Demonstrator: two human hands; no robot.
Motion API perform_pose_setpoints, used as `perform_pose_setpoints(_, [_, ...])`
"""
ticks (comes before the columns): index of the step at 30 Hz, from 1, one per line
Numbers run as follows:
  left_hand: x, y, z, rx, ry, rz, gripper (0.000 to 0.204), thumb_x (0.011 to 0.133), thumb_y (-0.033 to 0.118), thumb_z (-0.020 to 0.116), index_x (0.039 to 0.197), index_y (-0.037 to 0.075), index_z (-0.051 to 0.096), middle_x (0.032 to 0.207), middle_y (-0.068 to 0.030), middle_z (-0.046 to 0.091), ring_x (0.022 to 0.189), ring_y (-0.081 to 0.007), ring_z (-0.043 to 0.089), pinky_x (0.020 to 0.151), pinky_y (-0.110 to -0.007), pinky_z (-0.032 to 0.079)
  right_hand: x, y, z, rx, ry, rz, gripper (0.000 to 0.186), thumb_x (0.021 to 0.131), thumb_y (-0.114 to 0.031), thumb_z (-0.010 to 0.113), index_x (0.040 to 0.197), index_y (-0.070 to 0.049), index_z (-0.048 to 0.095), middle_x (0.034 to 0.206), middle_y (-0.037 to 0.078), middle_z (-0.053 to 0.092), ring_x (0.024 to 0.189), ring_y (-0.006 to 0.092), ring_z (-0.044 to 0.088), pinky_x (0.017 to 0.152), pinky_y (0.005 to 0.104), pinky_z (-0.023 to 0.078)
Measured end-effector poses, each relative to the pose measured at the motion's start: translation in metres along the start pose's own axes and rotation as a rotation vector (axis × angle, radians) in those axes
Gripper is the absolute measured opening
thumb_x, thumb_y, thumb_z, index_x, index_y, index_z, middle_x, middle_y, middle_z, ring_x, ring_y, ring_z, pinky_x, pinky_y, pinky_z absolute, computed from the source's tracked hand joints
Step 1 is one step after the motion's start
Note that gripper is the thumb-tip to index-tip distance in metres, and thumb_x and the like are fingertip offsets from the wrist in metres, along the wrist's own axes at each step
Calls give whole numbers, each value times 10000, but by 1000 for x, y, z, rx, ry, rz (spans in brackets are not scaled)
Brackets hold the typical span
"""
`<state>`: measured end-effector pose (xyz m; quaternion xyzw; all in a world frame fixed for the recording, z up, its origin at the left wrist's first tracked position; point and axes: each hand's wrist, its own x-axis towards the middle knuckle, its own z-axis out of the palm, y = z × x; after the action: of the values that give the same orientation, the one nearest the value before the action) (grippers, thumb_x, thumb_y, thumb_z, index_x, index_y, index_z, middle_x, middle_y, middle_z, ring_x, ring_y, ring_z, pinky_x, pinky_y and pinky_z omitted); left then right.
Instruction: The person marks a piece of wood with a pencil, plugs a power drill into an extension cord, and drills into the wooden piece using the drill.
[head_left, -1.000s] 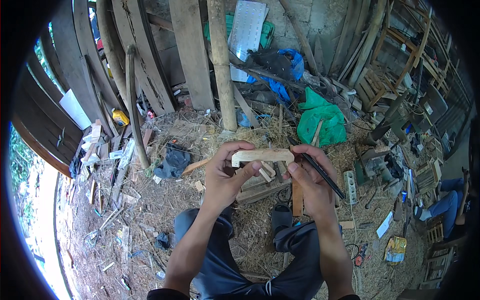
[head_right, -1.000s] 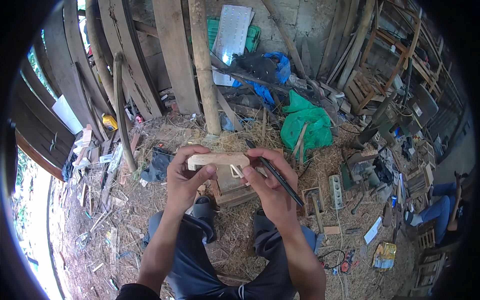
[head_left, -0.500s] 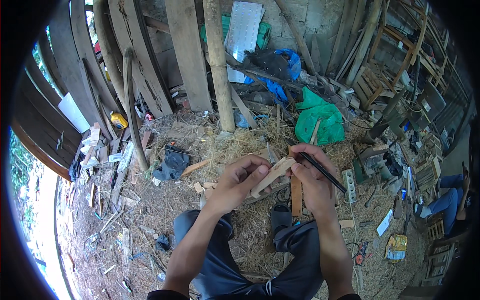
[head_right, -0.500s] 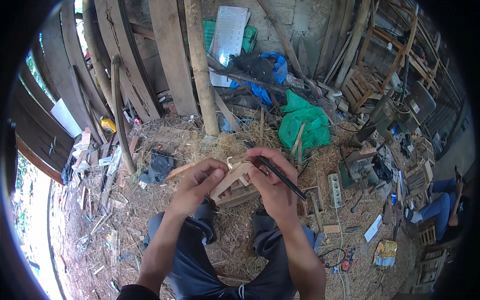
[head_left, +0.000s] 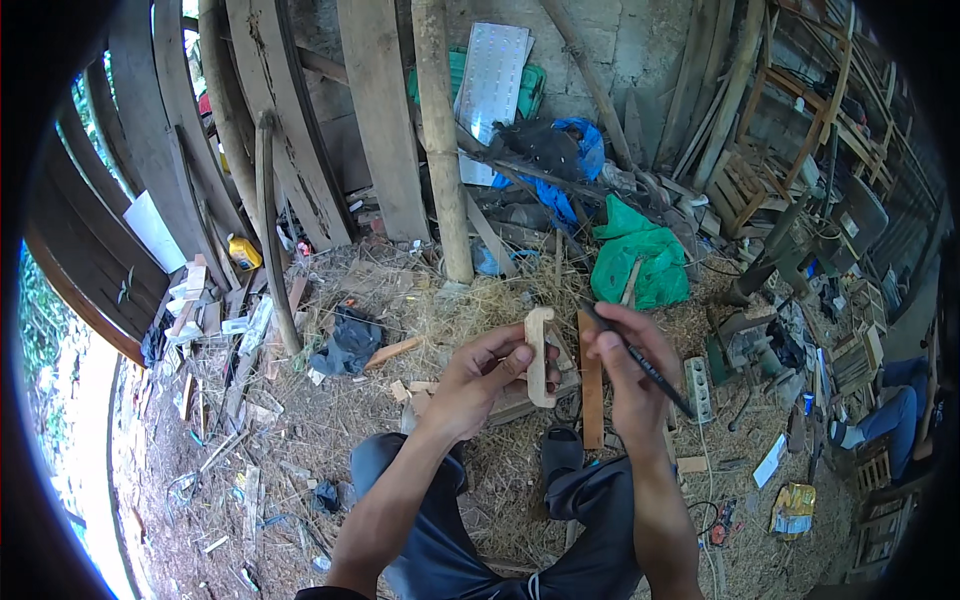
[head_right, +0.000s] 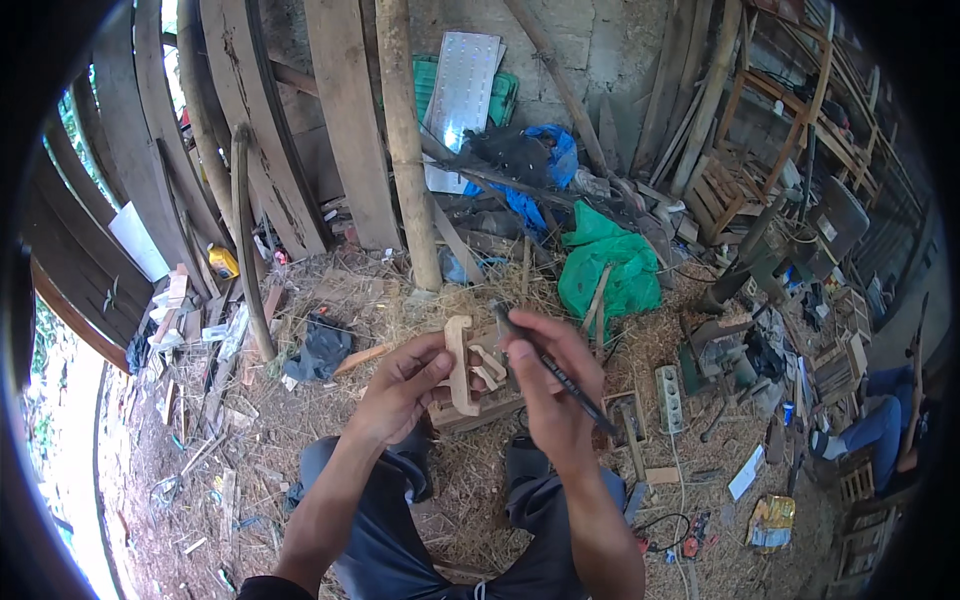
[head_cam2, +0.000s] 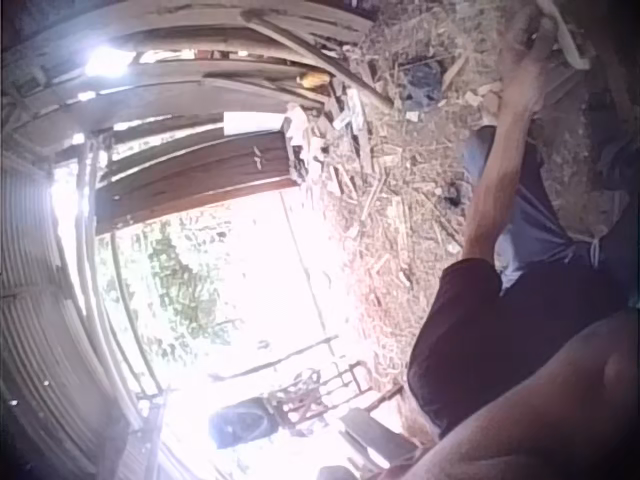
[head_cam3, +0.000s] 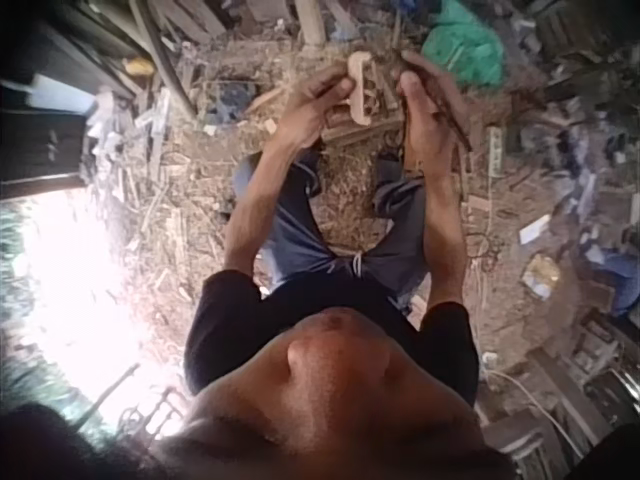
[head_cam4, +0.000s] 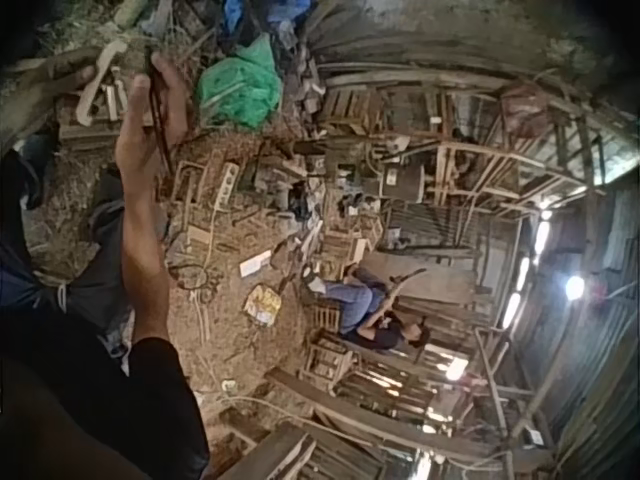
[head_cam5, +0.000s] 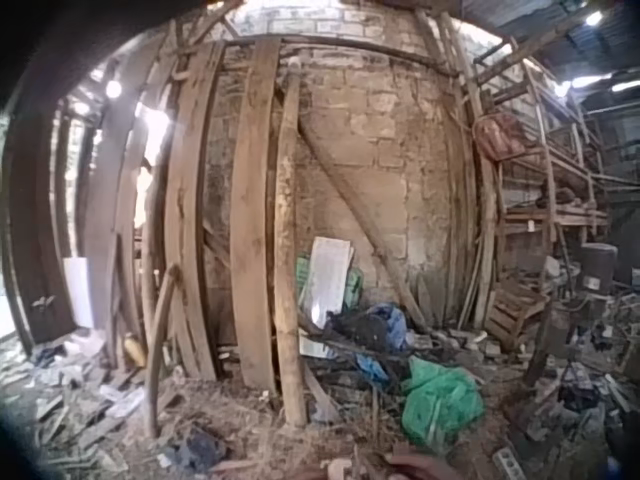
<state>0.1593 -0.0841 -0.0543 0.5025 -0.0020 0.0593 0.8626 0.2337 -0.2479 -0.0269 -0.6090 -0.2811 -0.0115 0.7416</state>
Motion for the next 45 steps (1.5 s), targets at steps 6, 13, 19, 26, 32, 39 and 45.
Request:
perform_pose_setpoints(6, [1,-5,1,-1,43,10,271,955,74,509,1211,-12,501,1055,-104,630,951,-186,637,824,-315,557,-7,0,9,-18,-111,-35,223,862,-29,617,1069,42,574,970,99,649,859,127,638,762,242,499])
perform_pose_setpoints(13, [2,-11,1,108,82,19,322,909,52,589,1213,17,492,1067,-82,626,933,-130,619,811,-281,552,-8,6,16,-61,-99,-86,189,874,-25,606,1045,39,557,936,114,652,857,116,637,741,236,509])
perform_pose_setpoints(19, [0,-1,4,38,43,91,428,899,18,581,1301,31,434,1096,-100,617,973,-166,624,831,-309,553,-12,4,10,-84,-79,-97,145,880,-35,604,997,32,551,938,118,648,812,110,635,705,228,498])
perform_pose_setpoints(26, [0,11,-2,-113,85,134,424,916,51,561,1314,7,421,1134,-121,604,1044,-232,616,864,-369,549,-8,5,10,-56,-77,-40,141,880,-37,596,997,27,548,917,116,652,860,139,639,762,254,488])
perform_pose_setpoints(32, [0,11,-13,-102,135,196,389,918,76,566,1284,0,458,1180,-120,575,1086,-238,589,928,-401,509,-11,12,17,-65,-121,1,185,883,-59,611,1040,26,560,957,111,642,867,140,634,777,254,485])
perform_pose_setpoints(39, [0,9,-13,-107,101,268,400,925,76,555,1304,21,439,1207,-126,562,1115,-258,573,947,-412,496,-12,15,20,-94,-168,26,212,873,-57,634,1066,14,579,983,102,633,881,125,619,745,248,489])
perform_pose_setpoints(45, [-2,9,-13,-78,88,304,399,942,93,531,1323,42,427,1270,-147,538,1149,-288,559,969,-428,480,-12,9,24,-21,-129,100,223,854,-37,647,1063,12,584,963,90,641,867,120,622,740,250,491])
